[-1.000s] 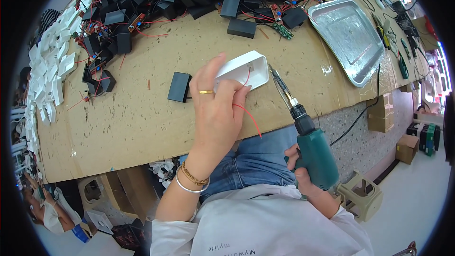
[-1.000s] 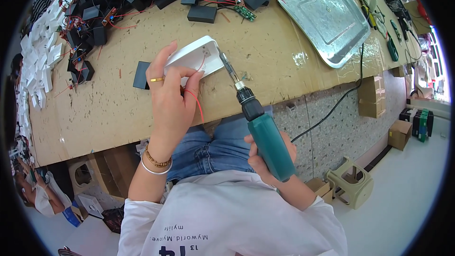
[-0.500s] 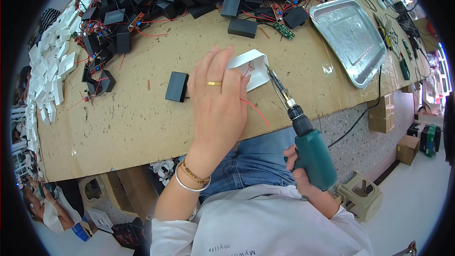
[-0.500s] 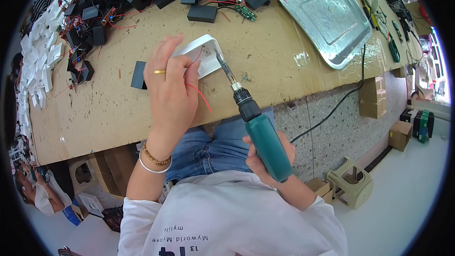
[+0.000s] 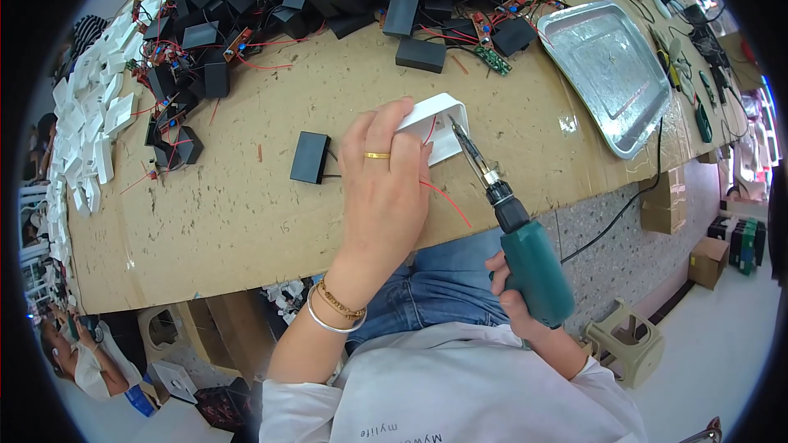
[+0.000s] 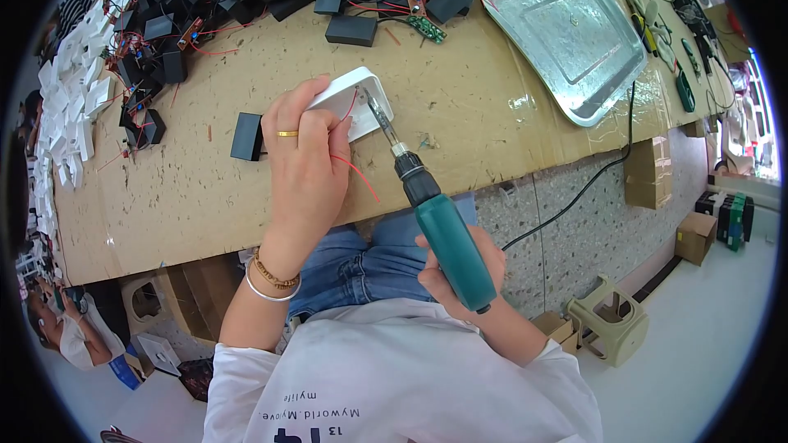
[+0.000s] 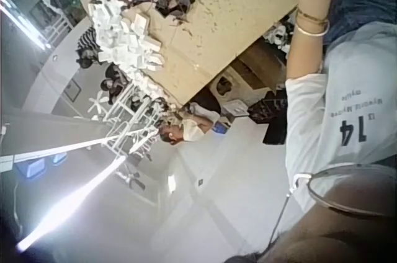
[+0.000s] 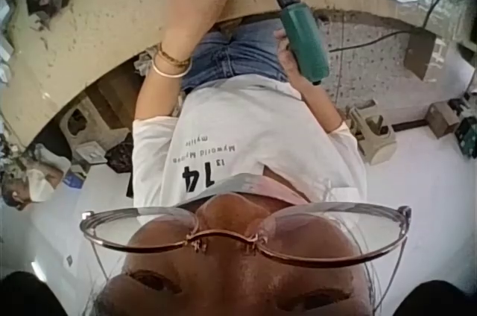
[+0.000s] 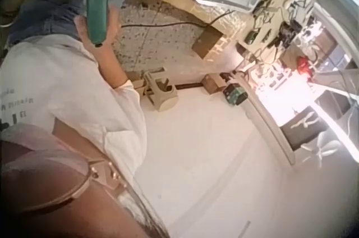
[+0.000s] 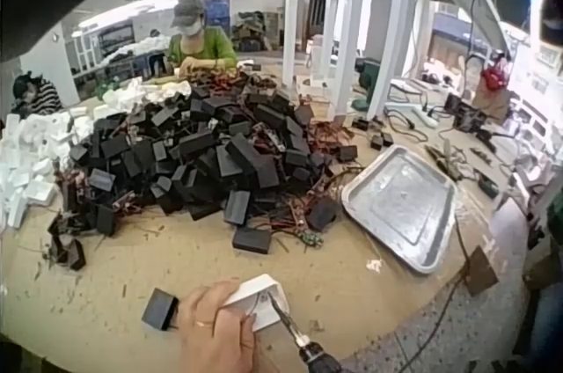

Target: Assembling electronic modules into plastic housings and soldering internal wires.

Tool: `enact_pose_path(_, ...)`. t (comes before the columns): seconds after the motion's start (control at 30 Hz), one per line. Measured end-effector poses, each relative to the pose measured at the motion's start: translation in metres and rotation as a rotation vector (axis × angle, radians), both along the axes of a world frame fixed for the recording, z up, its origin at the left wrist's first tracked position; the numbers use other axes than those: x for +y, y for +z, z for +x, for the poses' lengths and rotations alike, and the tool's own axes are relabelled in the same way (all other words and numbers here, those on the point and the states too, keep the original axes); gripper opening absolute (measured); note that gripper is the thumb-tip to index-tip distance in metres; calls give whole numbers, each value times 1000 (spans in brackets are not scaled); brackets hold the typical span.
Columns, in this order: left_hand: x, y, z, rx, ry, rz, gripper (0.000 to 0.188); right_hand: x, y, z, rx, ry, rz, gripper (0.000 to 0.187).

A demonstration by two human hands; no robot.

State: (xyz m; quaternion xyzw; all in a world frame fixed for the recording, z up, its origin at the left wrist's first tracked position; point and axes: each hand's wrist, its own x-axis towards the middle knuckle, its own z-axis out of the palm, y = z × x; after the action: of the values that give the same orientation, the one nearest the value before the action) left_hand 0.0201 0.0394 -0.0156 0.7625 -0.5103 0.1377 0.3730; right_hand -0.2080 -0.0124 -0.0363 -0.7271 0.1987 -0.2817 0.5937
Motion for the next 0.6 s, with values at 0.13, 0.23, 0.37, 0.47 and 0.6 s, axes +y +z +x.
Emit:
enact_pose_path(0.13, 0, 0, 0, 8, 1, 0, 20, -2, -6, 3, 15, 17, -59, 46)
enact_pose_path(0.23, 0, 1, 0, 5, 6, 8, 20, -2, -5, 8, 25, -9, 8, 47)
enact_pose_path(0.37, 0, 1, -1, 12, 25, -2, 23, -3, -6, 11, 53, 1, 15, 45)
enact_pose_path(0.47, 0, 1, -1, 18, 26, 2, 23, -3, -2, 13, 58, -30, 30, 43)
enact_pose_path(0.6, 0, 0, 0, 27, 10, -3, 15, -3, 0, 10, 122, -50, 52, 38)
